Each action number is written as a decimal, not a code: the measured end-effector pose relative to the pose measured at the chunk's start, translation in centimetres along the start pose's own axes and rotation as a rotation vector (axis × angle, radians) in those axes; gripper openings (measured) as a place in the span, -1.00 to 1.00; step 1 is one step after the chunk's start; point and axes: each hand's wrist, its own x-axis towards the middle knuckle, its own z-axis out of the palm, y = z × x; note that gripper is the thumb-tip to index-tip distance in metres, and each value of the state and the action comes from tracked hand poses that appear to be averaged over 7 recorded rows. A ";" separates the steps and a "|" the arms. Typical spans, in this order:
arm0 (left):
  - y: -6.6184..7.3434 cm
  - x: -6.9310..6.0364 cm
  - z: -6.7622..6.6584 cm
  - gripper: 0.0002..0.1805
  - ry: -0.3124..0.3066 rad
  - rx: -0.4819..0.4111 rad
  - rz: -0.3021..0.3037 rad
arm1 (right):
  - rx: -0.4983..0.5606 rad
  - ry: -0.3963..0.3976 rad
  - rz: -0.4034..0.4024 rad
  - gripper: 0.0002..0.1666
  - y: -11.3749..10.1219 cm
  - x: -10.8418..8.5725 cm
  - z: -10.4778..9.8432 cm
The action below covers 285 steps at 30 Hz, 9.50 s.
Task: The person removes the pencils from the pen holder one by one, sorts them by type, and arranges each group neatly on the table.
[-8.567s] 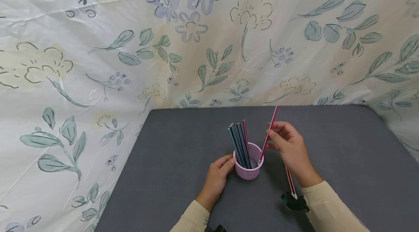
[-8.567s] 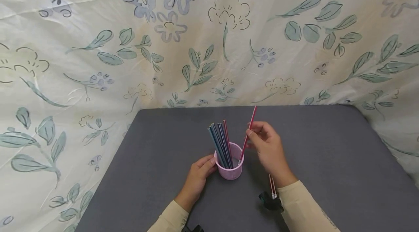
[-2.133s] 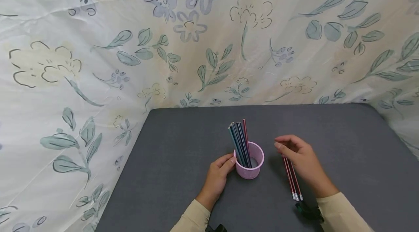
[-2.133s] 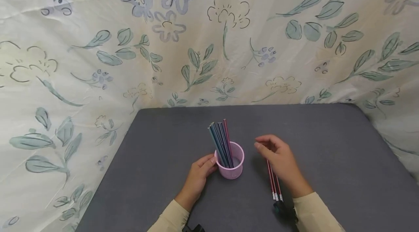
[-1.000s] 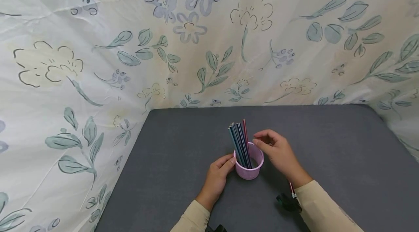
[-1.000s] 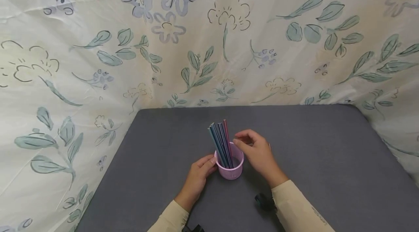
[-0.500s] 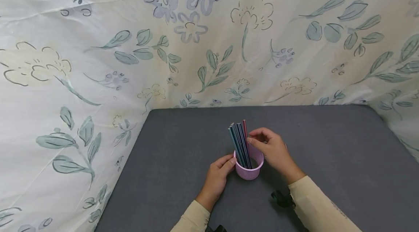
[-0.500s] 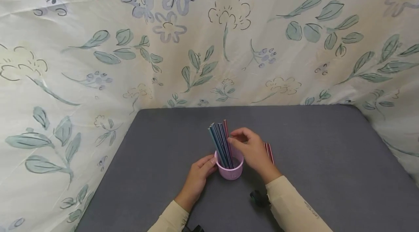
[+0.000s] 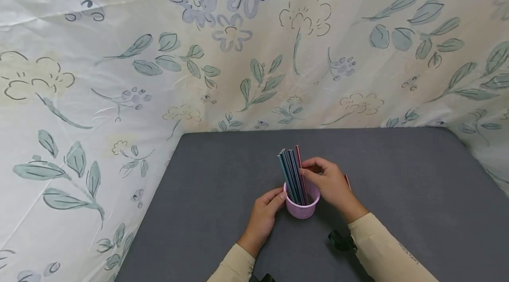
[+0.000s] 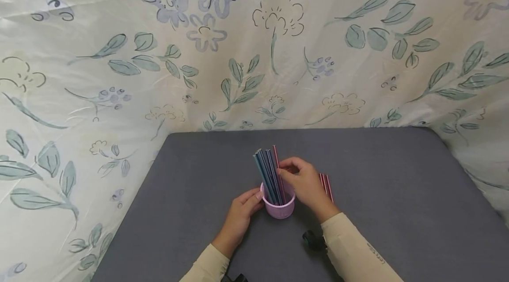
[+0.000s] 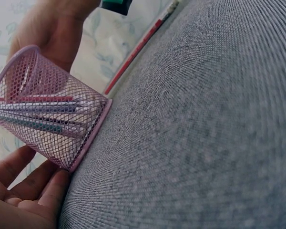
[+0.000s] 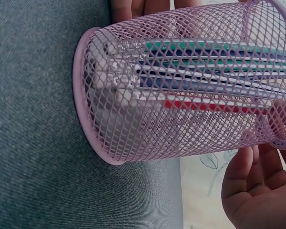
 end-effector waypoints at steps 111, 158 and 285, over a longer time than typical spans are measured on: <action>0.6 -0.4 0.5 -0.60 0.018 0.015 -0.028 | 0.274 0.205 -0.022 -0.67 -3.8 -1.0 -5.3; 0.6 -0.4 0.3 -0.60 0.014 0.006 -0.015 | 0.087 0.113 0.067 -0.60 1.5 -3.2 -8.4; 0.1 -0.4 0.4 -0.62 0.023 -0.001 0.006 | 0.438 0.096 0.080 -0.47 4.2 -6.9 1.8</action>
